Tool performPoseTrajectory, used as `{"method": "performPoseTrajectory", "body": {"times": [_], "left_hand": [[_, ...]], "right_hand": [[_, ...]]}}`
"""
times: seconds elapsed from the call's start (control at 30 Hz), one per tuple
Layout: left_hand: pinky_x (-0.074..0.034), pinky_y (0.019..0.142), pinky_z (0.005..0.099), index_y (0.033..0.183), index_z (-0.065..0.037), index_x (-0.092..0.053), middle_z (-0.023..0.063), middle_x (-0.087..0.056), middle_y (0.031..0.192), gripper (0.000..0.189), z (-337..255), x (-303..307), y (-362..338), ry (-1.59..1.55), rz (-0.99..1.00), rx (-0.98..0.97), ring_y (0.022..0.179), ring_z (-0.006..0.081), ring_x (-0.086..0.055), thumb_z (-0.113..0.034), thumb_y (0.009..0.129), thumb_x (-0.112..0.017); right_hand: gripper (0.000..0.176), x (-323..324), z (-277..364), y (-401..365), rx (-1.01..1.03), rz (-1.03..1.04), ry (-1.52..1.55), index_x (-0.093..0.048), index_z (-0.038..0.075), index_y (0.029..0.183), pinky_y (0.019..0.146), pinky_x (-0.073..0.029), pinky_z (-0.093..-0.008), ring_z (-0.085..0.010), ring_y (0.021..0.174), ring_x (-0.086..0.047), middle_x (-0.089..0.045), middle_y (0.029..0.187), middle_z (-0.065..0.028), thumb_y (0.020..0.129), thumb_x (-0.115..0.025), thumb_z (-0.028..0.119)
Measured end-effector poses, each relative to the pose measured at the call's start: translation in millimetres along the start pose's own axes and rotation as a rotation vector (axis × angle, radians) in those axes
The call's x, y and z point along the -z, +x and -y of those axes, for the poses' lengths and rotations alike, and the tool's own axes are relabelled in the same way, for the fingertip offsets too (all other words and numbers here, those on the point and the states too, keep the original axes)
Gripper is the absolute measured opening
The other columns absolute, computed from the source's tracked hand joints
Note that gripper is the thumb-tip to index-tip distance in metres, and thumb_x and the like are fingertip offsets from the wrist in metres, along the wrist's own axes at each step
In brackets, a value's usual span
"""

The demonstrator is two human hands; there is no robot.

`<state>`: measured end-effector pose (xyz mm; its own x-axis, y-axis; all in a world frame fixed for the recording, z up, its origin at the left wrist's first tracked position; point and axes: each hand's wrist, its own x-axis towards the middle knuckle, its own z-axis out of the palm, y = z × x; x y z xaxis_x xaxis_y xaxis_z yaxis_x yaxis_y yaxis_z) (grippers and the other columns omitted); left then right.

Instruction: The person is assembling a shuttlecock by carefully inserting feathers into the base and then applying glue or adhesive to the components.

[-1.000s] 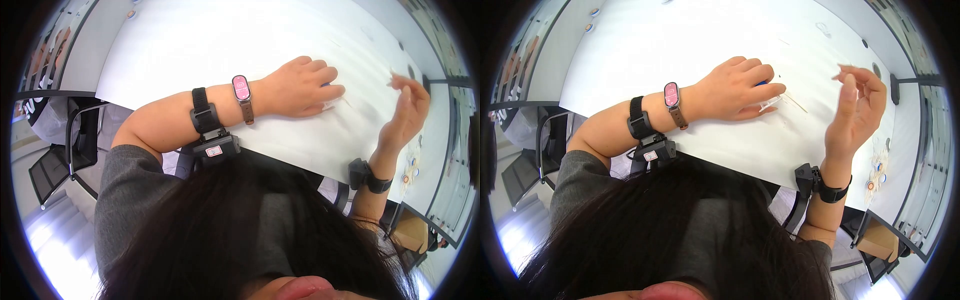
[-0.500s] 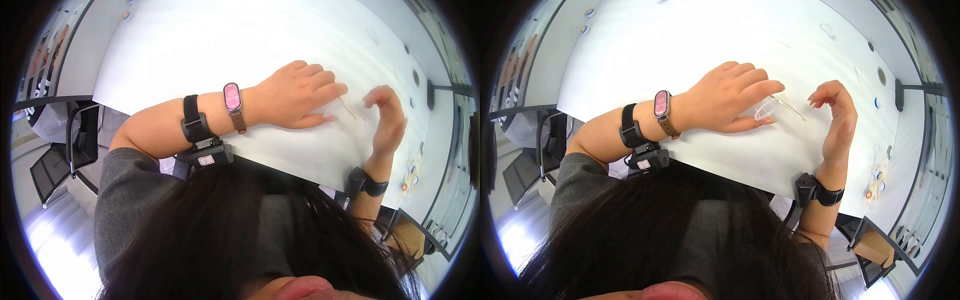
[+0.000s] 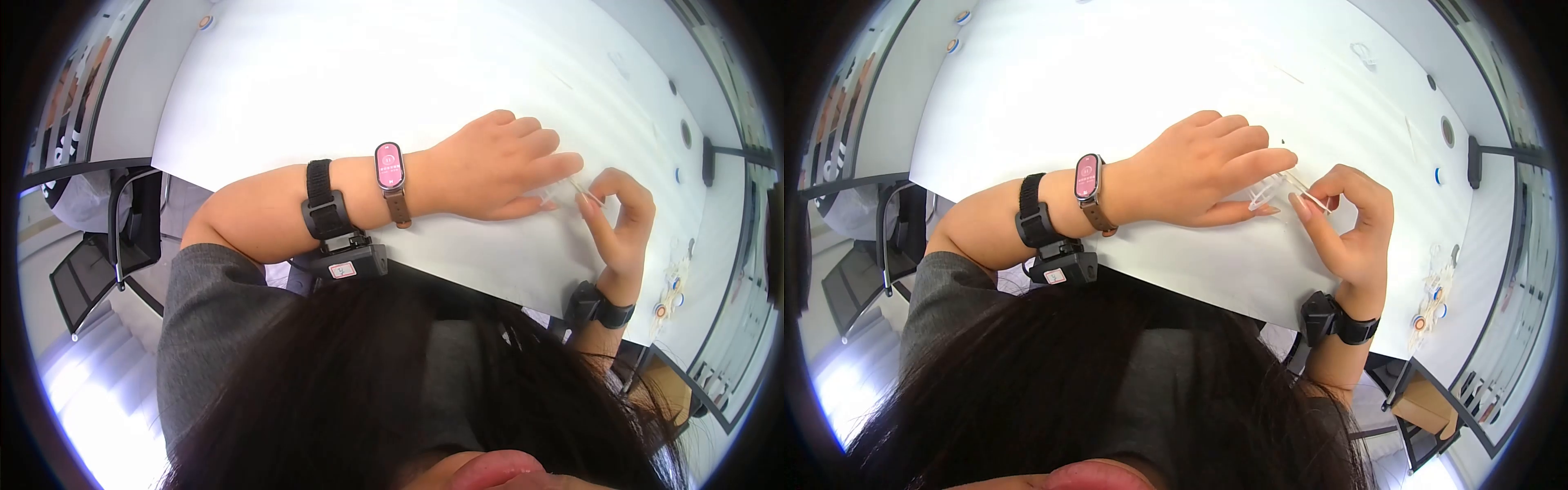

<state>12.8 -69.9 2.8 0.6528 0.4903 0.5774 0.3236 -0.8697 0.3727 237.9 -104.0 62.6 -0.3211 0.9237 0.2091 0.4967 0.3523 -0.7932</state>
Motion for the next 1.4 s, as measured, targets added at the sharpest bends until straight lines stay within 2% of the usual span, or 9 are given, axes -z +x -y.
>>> {"method": "performPoseTrajectory", "body": {"times": [0.43, 0.63, 0.73, 1.1, 1.33, 1.4], "left_hand": [[-0.043, 0.068, 0.0336, 0.133, -0.015, -0.051, 0.0036, -0.057, 0.091, 0.055, 0, -2, -2, -0.014, 0.023, 0.004, 0.081, 0.0194, -0.057, -0.031, 0.085, -0.073], [-0.044, 0.069, 0.0340, 0.129, -0.015, -0.051, 0.0030, -0.057, 0.086, 0.053, 0, -3, -2, -0.020, -0.014, 0.003, 0.079, 0.0208, -0.058, -0.030, 0.083, -0.072], [-0.045, 0.070, 0.0335, 0.133, -0.014, -0.052, 0.0053, -0.059, 0.094, 0.054, -1, -1, -2, -0.017, 0.043, 0.007, 0.082, 0.0206, -0.058, -0.032, 0.086, -0.072], [-0.045, 0.070, 0.0341, 0.133, -0.014, -0.051, 0.0036, -0.056, 0.090, 0.057, -2, -1, -2, -0.022, 0.043, -0.016, 0.080, 0.0197, -0.057, -0.029, 0.084, -0.073], [-0.045, 0.070, 0.0332, 0.135, -0.013, -0.050, 0.0037, -0.057, 0.091, 0.058, -2, 1, -1, 0.011, 0.065, -0.017, 0.082, 0.0196, -0.058, -0.030, 0.084, -0.074], [-0.045, 0.070, 0.0330, 0.135, -0.013, -0.050, 0.0036, -0.057, 0.091, 0.058, -2, 1, -2, 0.004, 0.061, -0.013, 0.082, 0.0196, -0.058, -0.029, 0.084, -0.074]], "right_hand": [[0.008, -5, -1, -2, -0.014, 0.009, -0.015, -0.066, -0.002, 0.075, 0.057, -0.036, -0.0274, -0.0144, 0.059, -0.050, -0.058, 0.063, -0.0062, 0.080, -0.067, 0.003], [0.006, -9, 0, -4, -0.023, -0.002, 0.002, -0.066, -0.002, 0.076, 0.057, -0.037, -0.0281, -0.0157, 0.059, -0.051, -0.058, 0.064, -0.0071, 0.081, -0.066, 0.002], [0.006, -7, 0, -5, -0.016, 0.008, -0.049, -0.066, -0.003, 0.076, 0.057, -0.037, -0.0280, -0.0160, 0.059, -0.051, -0.058, 0.064, -0.0075, 0.081, -0.065, 0.001], [0.010, -7, 4, -5, 0.012, 0.001, -0.051, -0.059, -0.002, 0.070, 0.054, -0.034, -0.0290, -0.0161, 0.057, -0.047, -0.053, 0.061, -0.0068, 0.078, -0.065, 0.001], [0.008, -7, 6, -5, -0.026, 0.027, -0.015, -0.063, -0.003, 0.072, 0.056, -0.037, -0.0286, -0.0170, 0.057, -0.051, -0.057, 0.062, -0.0084, 0.079, -0.064, 0.001], [0.006, -1, 4, -5, -0.003, 0.098, -0.043, -0.062, -0.003, 0.079, 0.060, -0.041, -0.0278, -0.0163, 0.062, -0.055, -0.060, 0.068, -0.0082, 0.084, -0.063, -0.001]]}}
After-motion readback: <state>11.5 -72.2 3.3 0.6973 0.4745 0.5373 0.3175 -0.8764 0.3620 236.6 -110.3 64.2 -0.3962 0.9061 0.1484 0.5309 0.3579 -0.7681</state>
